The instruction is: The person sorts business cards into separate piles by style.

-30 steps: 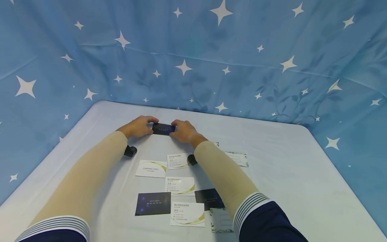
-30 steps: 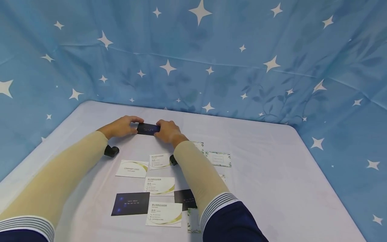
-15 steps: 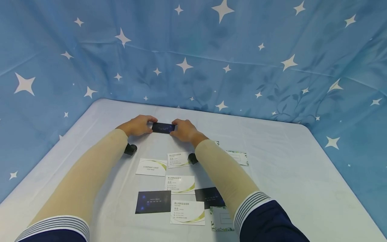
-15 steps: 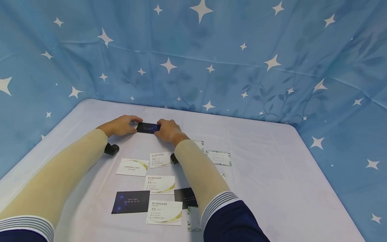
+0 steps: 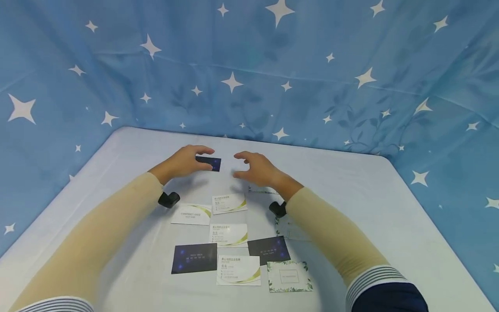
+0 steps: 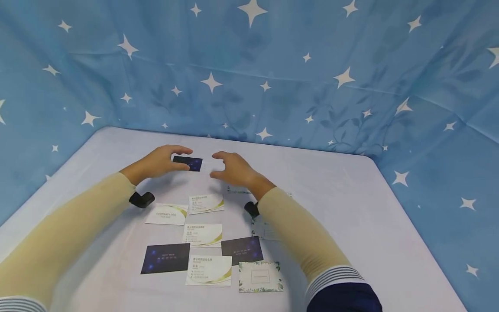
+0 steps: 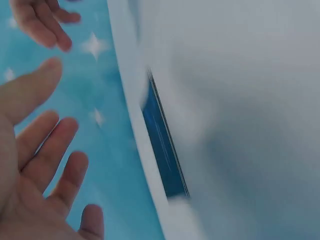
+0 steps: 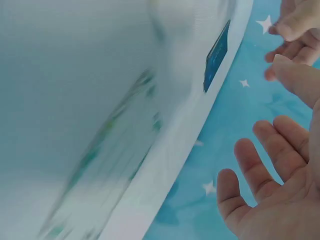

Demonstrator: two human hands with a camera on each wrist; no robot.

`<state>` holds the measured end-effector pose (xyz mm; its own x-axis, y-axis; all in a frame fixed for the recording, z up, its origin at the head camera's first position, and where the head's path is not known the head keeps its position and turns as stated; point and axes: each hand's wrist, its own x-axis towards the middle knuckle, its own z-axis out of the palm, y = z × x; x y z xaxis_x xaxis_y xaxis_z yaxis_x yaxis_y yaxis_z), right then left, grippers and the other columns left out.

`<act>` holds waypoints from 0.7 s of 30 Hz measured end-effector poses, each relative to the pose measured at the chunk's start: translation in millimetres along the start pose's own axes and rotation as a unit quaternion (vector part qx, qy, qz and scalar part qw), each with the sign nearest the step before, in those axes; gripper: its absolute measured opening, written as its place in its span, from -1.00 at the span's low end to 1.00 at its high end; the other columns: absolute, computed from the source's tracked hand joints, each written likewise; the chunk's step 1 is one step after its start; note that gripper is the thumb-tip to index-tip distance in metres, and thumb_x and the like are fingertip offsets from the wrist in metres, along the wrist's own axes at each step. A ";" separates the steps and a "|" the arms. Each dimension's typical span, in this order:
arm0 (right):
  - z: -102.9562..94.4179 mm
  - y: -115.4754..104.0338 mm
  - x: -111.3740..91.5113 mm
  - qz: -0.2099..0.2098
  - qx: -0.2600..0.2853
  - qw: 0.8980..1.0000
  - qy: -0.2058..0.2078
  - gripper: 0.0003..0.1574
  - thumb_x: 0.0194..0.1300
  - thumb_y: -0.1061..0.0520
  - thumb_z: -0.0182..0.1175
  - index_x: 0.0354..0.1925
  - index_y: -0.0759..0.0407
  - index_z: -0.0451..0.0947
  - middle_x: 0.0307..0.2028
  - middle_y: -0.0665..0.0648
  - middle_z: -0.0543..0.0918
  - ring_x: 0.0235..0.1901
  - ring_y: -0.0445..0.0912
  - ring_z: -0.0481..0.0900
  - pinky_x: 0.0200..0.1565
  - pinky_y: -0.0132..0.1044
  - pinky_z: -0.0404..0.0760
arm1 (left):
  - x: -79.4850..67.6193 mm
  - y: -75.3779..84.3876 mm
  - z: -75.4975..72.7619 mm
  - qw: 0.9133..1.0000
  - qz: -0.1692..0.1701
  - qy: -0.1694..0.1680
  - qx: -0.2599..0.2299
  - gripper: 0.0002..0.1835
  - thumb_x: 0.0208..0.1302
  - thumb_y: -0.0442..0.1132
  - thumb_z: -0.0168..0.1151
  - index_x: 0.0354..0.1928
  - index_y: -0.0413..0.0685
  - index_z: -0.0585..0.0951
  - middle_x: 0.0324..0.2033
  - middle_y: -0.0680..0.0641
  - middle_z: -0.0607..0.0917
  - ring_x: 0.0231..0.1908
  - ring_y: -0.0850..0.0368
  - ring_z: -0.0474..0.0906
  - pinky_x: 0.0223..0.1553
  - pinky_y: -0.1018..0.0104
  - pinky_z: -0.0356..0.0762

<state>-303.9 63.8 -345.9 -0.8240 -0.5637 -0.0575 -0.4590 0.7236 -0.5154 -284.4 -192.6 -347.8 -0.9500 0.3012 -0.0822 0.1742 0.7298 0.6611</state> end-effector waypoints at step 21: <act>-1.1 43.6 -163.5 -0.037 0.010 0.999 -0.027 -0.34 0.21 -0.05 0.45 0.25 0.03 0.57 0.14 0.03 0.56 0.16 0.01 0.47 0.16 0.08 0.43 | -69.4 89.7 101.3 0.987 0.124 -0.104 0.023 -0.40 0.16 -0.02 0.50 0.26 0.08 0.62 0.19 0.02 0.59 0.22 -0.02 0.39 0.21 -0.21 0.22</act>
<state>-189.6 188.0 -358.1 -0.7692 -0.6357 -0.0649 -0.5103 0.6722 -0.5365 -176.5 -85.9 -358.4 -0.8037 0.5900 -0.0773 0.4105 0.6437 0.6459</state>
